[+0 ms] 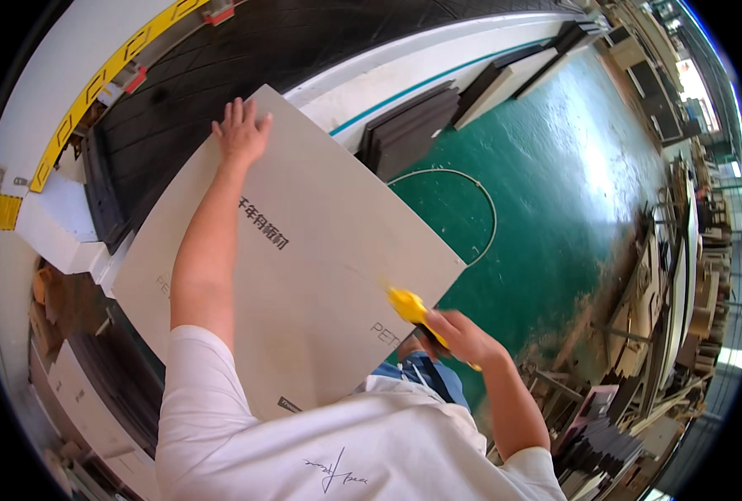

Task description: The person cleans the surface of large white rectangular panels using a yellow air blower and a small scraper. They systematically remove dust and debris from the panels, which are stacked on a workbench in a workshop environment.

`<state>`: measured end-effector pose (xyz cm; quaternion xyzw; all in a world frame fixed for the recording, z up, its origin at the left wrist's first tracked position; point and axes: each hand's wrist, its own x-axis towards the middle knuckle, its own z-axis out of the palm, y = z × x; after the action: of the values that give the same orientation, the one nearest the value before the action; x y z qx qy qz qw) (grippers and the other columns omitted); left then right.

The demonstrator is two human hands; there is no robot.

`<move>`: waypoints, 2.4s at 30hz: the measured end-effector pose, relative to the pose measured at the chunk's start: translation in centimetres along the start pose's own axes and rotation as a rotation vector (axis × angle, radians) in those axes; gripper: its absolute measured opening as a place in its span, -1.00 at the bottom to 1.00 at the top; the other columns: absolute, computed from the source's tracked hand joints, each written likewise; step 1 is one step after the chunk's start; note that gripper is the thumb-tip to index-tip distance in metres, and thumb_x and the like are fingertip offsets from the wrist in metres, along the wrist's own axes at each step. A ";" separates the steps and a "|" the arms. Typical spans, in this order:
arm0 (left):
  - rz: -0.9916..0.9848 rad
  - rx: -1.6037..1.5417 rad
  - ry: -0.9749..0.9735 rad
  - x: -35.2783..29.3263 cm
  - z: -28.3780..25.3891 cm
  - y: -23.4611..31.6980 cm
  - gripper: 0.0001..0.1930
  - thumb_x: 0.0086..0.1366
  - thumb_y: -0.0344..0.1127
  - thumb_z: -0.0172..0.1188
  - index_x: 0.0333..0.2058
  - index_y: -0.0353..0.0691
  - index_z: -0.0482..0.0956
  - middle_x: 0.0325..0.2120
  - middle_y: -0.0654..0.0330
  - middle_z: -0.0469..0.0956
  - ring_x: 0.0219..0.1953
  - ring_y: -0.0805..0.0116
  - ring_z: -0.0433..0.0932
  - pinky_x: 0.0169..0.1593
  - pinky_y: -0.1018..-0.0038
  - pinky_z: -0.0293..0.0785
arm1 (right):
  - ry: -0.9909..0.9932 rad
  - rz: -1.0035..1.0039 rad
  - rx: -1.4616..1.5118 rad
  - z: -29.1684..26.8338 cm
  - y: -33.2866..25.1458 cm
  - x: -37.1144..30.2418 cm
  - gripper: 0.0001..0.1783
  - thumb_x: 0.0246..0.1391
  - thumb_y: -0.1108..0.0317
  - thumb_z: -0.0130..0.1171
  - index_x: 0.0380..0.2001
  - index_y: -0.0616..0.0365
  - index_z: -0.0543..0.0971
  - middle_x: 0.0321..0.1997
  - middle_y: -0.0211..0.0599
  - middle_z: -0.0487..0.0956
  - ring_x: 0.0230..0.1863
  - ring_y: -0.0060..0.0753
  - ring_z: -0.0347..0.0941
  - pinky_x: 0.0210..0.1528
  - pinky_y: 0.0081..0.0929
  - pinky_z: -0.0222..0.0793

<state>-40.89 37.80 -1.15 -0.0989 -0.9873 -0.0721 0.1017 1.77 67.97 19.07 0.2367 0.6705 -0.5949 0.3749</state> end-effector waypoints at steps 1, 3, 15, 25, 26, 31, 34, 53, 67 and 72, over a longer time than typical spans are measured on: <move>0.100 0.013 0.013 -0.6 0.5 2.1 -0.36 0.48 0.16 -0.05 0.42 0.06 0.27 0.48 0.08 0.16 0.53 0.02 0.02 0.45 -0.34 -0.09 | -0.008 0.022 0.069 -1.1 2.5 -3.1 -0.29 0.51 -0.18 -0.28 -0.46 0.16 0.55 -0.56 -0.42 0.52 -0.62 -0.55 0.37 -0.52 -0.53 0.24; 0.297 -0.004 0.013 -3.0 0.4 6.9 -0.38 0.46 0.14 -0.02 0.40 0.06 0.32 0.46 0.08 0.19 0.53 -0.03 0.01 0.43 -0.36 -0.09 | 0.293 0.111 0.345 -3.5 9.0 -7.7 -0.29 0.50 -0.21 -0.26 -0.32 0.19 0.60 -0.56 -0.43 0.52 -0.65 -0.56 0.35 -0.55 -0.55 0.22; 0.595 -0.438 -0.355 -36.9 -13.9 28.5 -0.31 0.33 0.03 0.23 0.39 0.01 0.35 0.49 0.11 0.14 0.54 0.03 0.01 0.51 -0.19 -0.19 | 0.244 -0.028 0.220 -14.6 16.7 -12.6 -0.26 0.49 -0.25 -0.26 -0.38 0.19 0.60 -0.55 -0.34 0.56 -0.57 -0.57 0.41 -0.50 -0.55 0.24; -0.278 0.129 -0.279 -55.4 -19.1 14.8 -0.07 0.08 -0.52 0.30 0.46 -0.03 0.19 0.53 0.04 -0.02 0.55 -0.12 -0.07 0.51 -0.19 -0.13 | 0.025 -0.199 0.190 -17.6 18.1 -6.7 -0.21 0.49 -0.28 -0.36 -0.46 0.14 0.57 -0.58 -0.29 0.58 -0.59 -0.51 0.43 -0.50 -0.56 0.30; -0.293 0.180 -0.268 -56.0 -19.1 14.1 -0.06 0.08 -0.54 0.28 0.47 -0.02 0.17 0.53 0.03 -0.04 0.55 -0.15 -0.08 0.51 -0.18 -0.12 | -0.114 -0.183 0.095 -16.9 17.3 -7.0 -0.25 0.49 -0.24 -0.31 -0.43 0.16 0.59 -0.55 -0.31 0.59 -0.56 -0.53 0.43 -0.48 -0.57 0.31; -0.363 0.222 -0.324 -56.0 -18.1 13.8 0.00 0.08 -0.58 0.28 0.50 -0.01 0.08 0.52 -0.06 -0.06 0.52 -0.28 -0.07 0.50 -0.14 -0.03 | -0.542 -0.174 -0.281 -12.7 16.9 -6.7 -0.43 0.51 -0.09 -0.11 -0.28 0.20 0.62 -0.46 -0.43 0.60 -0.43 -0.60 0.43 -0.36 -0.60 0.34; -0.321 0.224 -0.338 -56.0 -19.1 13.8 -0.02 0.07 -0.53 0.30 0.49 -0.07 0.10 0.50 -0.12 -0.04 0.49 -0.35 -0.02 0.48 -0.18 0.01 | -0.266 -0.323 0.144 -8.9 16.1 -5.3 -0.46 0.51 -0.06 -0.11 -0.31 0.19 0.57 -0.41 -0.38 0.61 -0.41 -0.54 0.45 -0.33 -0.57 0.36; -0.185 0.181 -0.405 -24.6 -69.4 3.8 -0.16 0.18 0.08 0.39 0.39 -0.10 0.34 0.42 -0.09 0.25 0.41 0.01 0.31 0.45 0.20 0.22 | -0.355 -1.041 -0.141 0.9 0.0 -10.5 -0.41 0.50 -0.13 -0.17 -0.02 0.26 0.52 -0.39 -0.39 0.56 -0.44 -0.59 0.35 -0.35 -0.55 0.30; -0.291 0.286 0.491 -18.9 -60.9 -0.3 -0.31 0.23 0.37 0.19 -0.08 -0.23 0.69 -0.02 -0.16 0.62 0.12 -0.10 0.56 0.20 0.02 0.44 | -0.121 -0.380 -0.210 -3.3 3.8 2.9 -0.27 0.46 -0.33 -0.28 -0.28 0.12 0.56 -0.57 -0.39 0.55 -0.62 -0.56 0.42 -0.57 -0.61 0.20; -0.288 0.287 0.514 -19.3 -61.5 0.2 -0.32 0.24 0.36 0.21 -0.12 -0.25 0.69 -0.05 -0.15 0.63 0.08 -0.11 0.57 0.18 0.01 0.45 | 0.105 -0.474 0.321 -4.0 2.4 9.5 -0.30 0.43 -0.34 -0.21 -0.18 0.11 0.57 -0.55 -0.37 0.53 -0.64 -0.46 0.45 -0.63 -0.49 0.24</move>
<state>-10.90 24.48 54.36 0.0784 -0.9333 0.0317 0.3490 -3.06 71.11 10.17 0.1601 0.6228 -0.7513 0.1482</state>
